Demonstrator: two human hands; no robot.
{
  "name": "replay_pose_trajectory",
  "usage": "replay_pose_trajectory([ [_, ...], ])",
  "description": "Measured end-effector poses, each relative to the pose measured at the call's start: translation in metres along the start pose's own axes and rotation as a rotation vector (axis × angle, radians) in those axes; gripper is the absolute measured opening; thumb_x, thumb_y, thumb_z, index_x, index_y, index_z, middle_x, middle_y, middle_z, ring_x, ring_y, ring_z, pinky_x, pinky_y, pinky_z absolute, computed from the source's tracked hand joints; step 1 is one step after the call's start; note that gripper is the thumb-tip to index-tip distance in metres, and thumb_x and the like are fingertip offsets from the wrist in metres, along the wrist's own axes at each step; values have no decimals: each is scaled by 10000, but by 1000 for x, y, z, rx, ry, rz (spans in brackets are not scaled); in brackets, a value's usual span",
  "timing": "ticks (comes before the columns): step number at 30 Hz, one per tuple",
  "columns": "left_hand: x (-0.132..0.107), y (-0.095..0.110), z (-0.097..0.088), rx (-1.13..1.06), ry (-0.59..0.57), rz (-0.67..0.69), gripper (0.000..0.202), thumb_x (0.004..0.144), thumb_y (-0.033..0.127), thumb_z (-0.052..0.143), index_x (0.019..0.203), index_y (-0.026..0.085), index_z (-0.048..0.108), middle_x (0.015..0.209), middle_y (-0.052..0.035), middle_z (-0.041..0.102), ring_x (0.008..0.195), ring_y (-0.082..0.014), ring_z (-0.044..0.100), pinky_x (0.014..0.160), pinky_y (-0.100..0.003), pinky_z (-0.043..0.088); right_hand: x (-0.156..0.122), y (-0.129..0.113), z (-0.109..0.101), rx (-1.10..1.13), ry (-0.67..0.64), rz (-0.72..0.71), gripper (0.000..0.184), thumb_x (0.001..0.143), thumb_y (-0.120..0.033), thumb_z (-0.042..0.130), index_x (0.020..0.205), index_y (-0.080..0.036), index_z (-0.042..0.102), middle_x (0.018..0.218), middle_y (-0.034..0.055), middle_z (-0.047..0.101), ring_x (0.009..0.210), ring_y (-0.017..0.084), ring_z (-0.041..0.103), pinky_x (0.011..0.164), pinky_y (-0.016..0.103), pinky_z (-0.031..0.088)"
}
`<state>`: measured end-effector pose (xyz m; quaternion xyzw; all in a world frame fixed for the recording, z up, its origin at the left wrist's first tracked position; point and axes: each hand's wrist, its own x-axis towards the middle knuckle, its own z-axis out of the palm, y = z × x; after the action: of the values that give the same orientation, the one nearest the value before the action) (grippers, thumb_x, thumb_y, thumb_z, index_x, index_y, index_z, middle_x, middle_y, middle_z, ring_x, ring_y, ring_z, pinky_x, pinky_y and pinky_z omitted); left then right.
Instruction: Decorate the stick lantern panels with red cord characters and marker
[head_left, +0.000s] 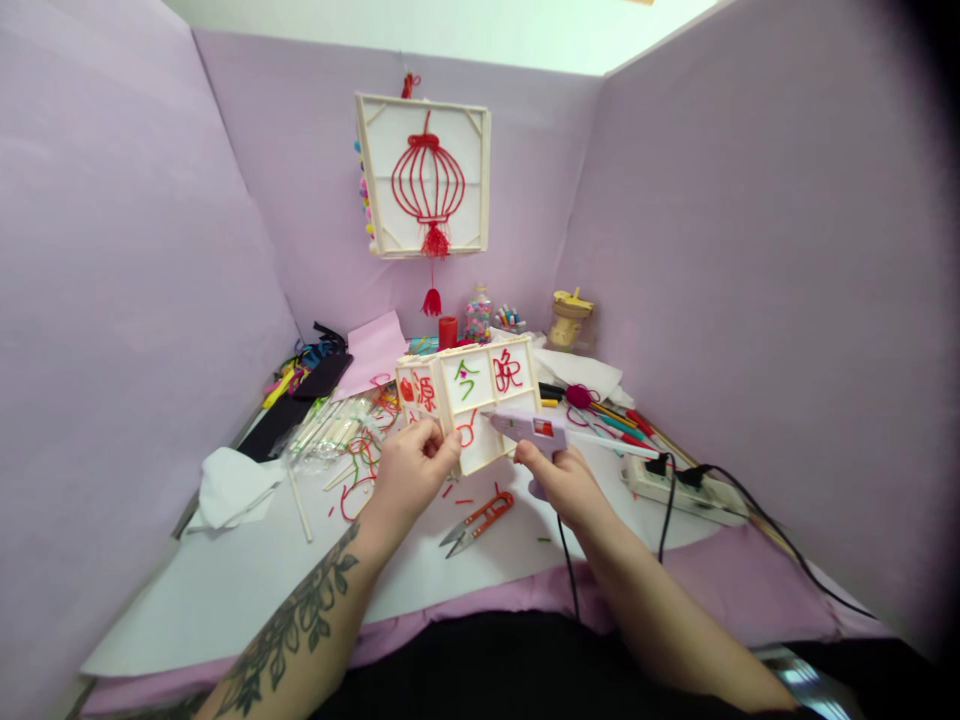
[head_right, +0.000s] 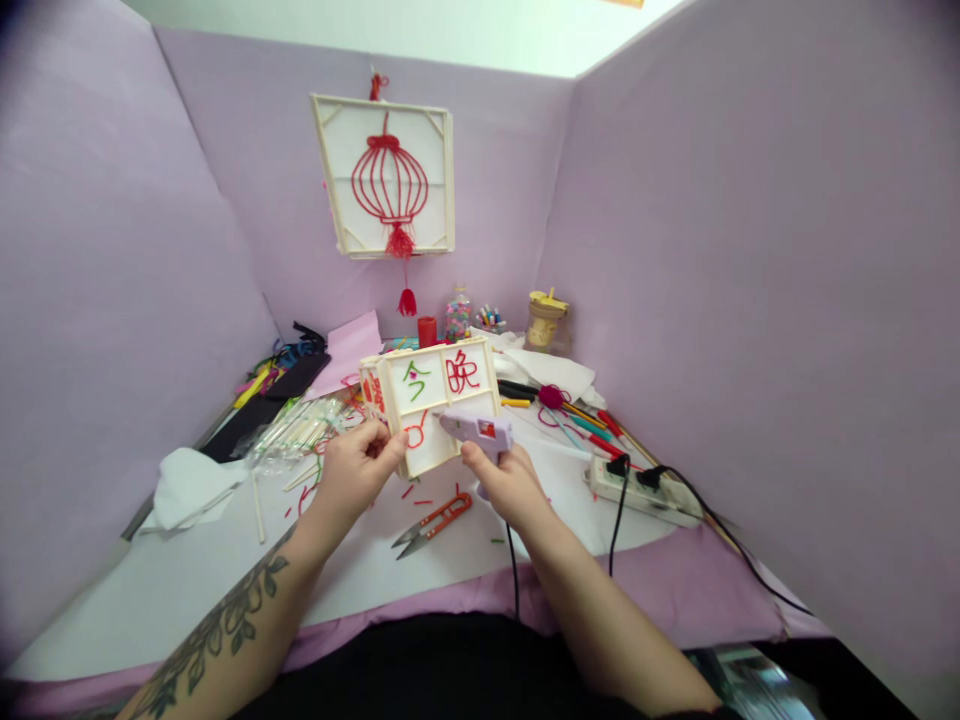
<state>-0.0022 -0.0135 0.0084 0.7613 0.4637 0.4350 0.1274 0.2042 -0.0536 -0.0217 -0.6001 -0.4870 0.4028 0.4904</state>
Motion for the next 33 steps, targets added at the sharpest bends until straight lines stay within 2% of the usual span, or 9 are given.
replay_pose_trajectory([
  [12,-1,-2,1,-15,3,7,333,838,357,563,578,182,453,520,53,446,496,-88,410,535,-226,308,0,-2,-2,-5,36,-9,542,711,-655,620,901,-151,683,683,35,620,475,115,500,386,225,422],
  [21,0,-4,2,-17,-3,10,338,840,370,553,576,184,451,521,53,440,499,-93,407,541,-233,309,0,-4,-6,-100,37,-64,522,776,-629,563,954,-154,684,713,55,648,492,145,535,407,250,413],
  [27,0,-3,1,-13,5,18,340,839,363,559,573,182,449,515,54,433,489,-88,397,533,-230,301,-4,-6,-7,-283,96,-237,453,827,-565,519,929,-161,696,745,72,664,727,236,628,576,309,485],
  [31,0,-1,0,-13,11,23,343,836,366,565,569,181,453,511,53,434,487,-87,400,525,-227,298,-11,-13,-4,-428,206,-371,352,817,-499,544,941,-202,686,882,83,669,887,270,614,723,370,502],
  [33,-1,-1,0,-20,6,21,347,836,370,564,567,182,449,512,53,434,484,-86,398,522,-227,298,-14,-20,-7,-447,187,-378,313,803,-492,572,908,-220,687,916,80,664,891,264,604,747,380,499],
])
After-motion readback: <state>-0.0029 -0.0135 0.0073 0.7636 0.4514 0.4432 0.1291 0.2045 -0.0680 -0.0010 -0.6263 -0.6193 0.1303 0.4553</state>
